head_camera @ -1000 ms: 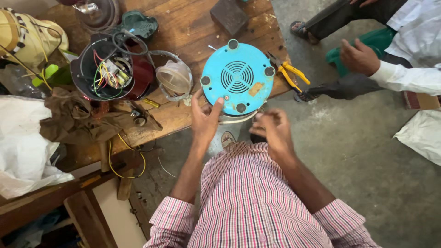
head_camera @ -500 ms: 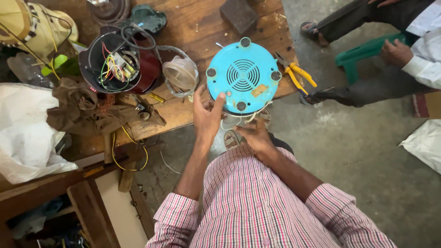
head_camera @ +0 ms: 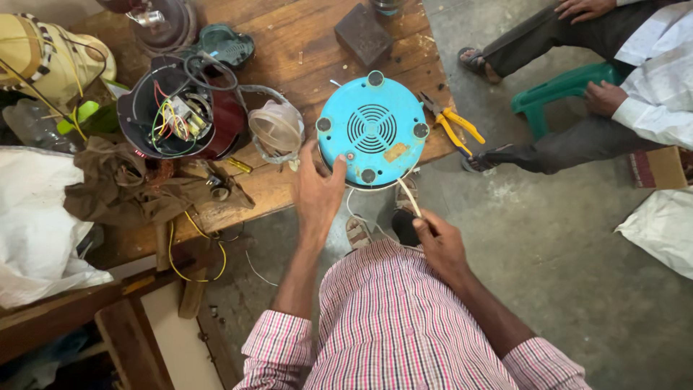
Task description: The person repairs a small electric appliance at a wooden workbench. They use pliers to work on the wiring inside the white motor housing, then pick up the blue plastic base cover, align it over the housing, and press it into place, adjusting it repeatedly with both hands.
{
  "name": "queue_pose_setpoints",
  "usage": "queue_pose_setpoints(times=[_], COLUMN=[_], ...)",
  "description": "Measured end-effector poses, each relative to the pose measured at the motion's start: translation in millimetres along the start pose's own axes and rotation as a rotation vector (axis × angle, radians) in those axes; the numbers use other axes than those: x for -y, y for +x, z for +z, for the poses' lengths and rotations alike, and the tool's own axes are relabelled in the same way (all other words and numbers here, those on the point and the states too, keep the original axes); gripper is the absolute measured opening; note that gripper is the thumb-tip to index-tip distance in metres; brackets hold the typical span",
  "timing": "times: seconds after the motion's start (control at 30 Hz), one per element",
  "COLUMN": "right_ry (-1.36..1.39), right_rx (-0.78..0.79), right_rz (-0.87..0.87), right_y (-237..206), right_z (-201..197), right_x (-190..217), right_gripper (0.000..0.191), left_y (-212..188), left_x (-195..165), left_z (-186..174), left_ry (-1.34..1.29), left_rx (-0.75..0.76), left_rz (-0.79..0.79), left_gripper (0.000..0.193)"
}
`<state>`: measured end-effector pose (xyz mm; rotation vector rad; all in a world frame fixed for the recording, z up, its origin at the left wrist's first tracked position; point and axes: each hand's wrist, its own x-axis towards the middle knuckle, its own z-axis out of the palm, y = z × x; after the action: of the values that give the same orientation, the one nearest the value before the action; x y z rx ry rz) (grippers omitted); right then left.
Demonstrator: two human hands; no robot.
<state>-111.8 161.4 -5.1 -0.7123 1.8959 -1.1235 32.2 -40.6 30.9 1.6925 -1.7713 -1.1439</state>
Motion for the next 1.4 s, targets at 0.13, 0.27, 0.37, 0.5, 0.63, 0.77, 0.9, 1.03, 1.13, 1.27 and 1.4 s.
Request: queue_pose_setpoints(times=[0.13,0.27,0.37,0.5,0.63,0.77,0.9,1.03,1.13,1.27,1.4], right_ry=[0.086,0.035,0.003,-0.088,0.036,0.056,0.100,0.083,0.020,-0.002,0.163], right_rx=[-0.133,-0.087,-0.057,-0.011,0.062,0.089,0.073,0.057,-0.012,-0.095,0.004], right_rz=[0.072,-0.117,-0.175,-0.070,-0.150,-0.160,-0.151,-0.068,-0.147,-0.087,-0.090], right_y=[6,20,23,20,22,24,25,28,33,48,58], right_z=[-7,-20,-30,-35,-33,-31,-30,-24,-17,-5,6], right_x=[-13,-20,-16,-12,-23,-30,-25,-8,6,20,24], right_gripper=[0.026,0.025,0.026,0.029,0.030,0.030,0.029,0.031,0.027,0.021,0.017], left_y=[21,62,74,65,60,61,58,55,55,55,54], left_x=[-14,-31,-27,-8,-3,-7,-10,-7,-5,-5,-5], left_z=[-3,7,2,-11,-8,-11,-18,-22,-23,-21,-21], left_ry=[0.214,0.172,-0.058,-0.174,-0.181,0.013,0.052,-0.055,-0.117,-0.103,-0.097], left_rx=[-0.215,-0.035,0.172,0.259,0.159,0.130,0.112,0.159,0.187,0.158,0.145], left_rz=[0.534,0.450,0.322,0.320,0.244,0.166,0.262,0.289,0.333,0.322,0.291], left_gripper=[0.061,0.070,0.075,0.076,0.064,0.064,0.061,0.061,0.061,0.061,0.062])
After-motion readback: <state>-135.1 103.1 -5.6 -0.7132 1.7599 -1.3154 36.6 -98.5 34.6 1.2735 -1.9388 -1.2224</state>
